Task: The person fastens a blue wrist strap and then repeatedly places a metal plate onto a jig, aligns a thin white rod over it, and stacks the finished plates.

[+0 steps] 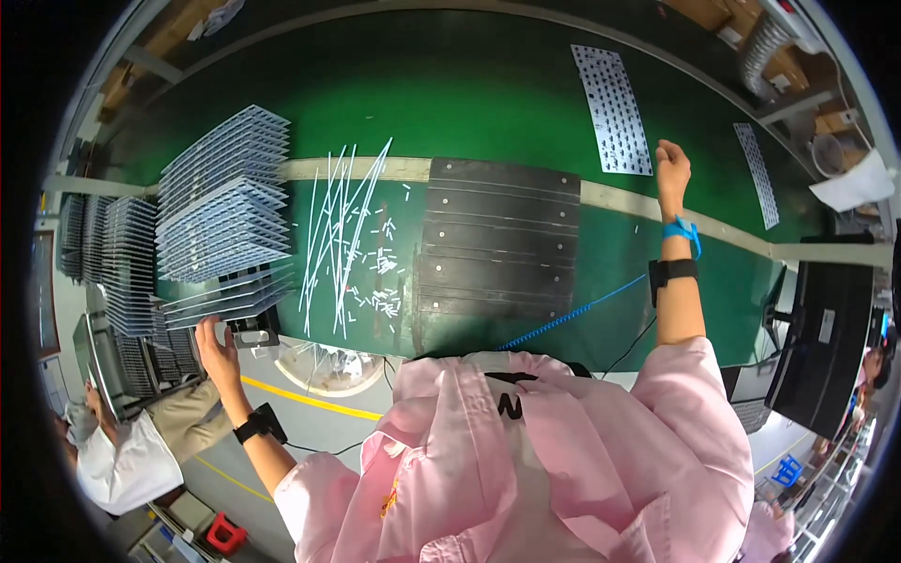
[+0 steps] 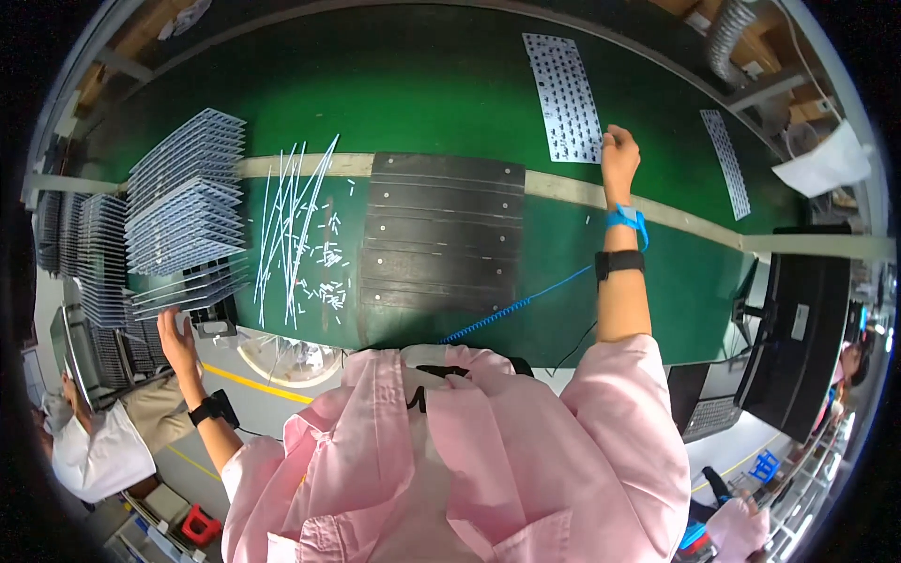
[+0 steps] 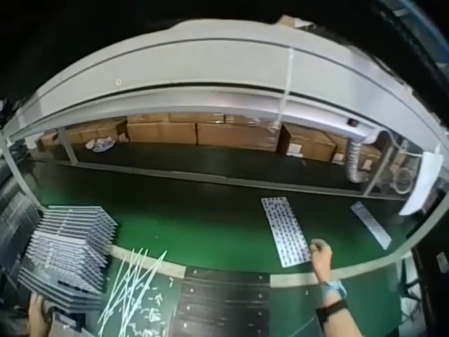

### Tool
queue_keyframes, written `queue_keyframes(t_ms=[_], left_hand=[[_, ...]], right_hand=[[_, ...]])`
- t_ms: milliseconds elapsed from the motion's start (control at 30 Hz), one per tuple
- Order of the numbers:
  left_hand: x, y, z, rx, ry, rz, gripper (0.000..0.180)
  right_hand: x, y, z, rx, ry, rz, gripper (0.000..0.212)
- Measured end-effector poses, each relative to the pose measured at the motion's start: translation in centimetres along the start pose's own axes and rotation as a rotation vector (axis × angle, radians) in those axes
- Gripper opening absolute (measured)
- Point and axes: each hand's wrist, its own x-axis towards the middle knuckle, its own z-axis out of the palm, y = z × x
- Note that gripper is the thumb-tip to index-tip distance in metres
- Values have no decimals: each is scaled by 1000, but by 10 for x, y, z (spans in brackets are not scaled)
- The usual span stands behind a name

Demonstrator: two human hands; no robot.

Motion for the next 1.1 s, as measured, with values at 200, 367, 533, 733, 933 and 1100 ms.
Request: queue_keyframes(t_ms=[200, 367, 533, 733, 933, 1100], left_hand=[[33, -10, -16, 19, -265, 229, 18], [51, 55, -74, -119, -285, 211, 14], [49, 225, -116, -107, -315, 501, 18], [64, 363, -52, -408, -303, 966, 19], [81, 349, 44, -522, -506, 923, 18], [74, 320, 79, -394, -429, 837, 17]], right_hand=[[-51, -45, -42, -71, -257, -51, 20], [-103, -104, -53, 33, -368, -246, 18], [-146, -228, -84, 129, -449, -649, 31], [-170, -251, -68, -299, -617, -979, 28], [-155, -150, -29, -360, -620, -757, 16], [-158, -115, -15, -159, -614, -680, 12]])
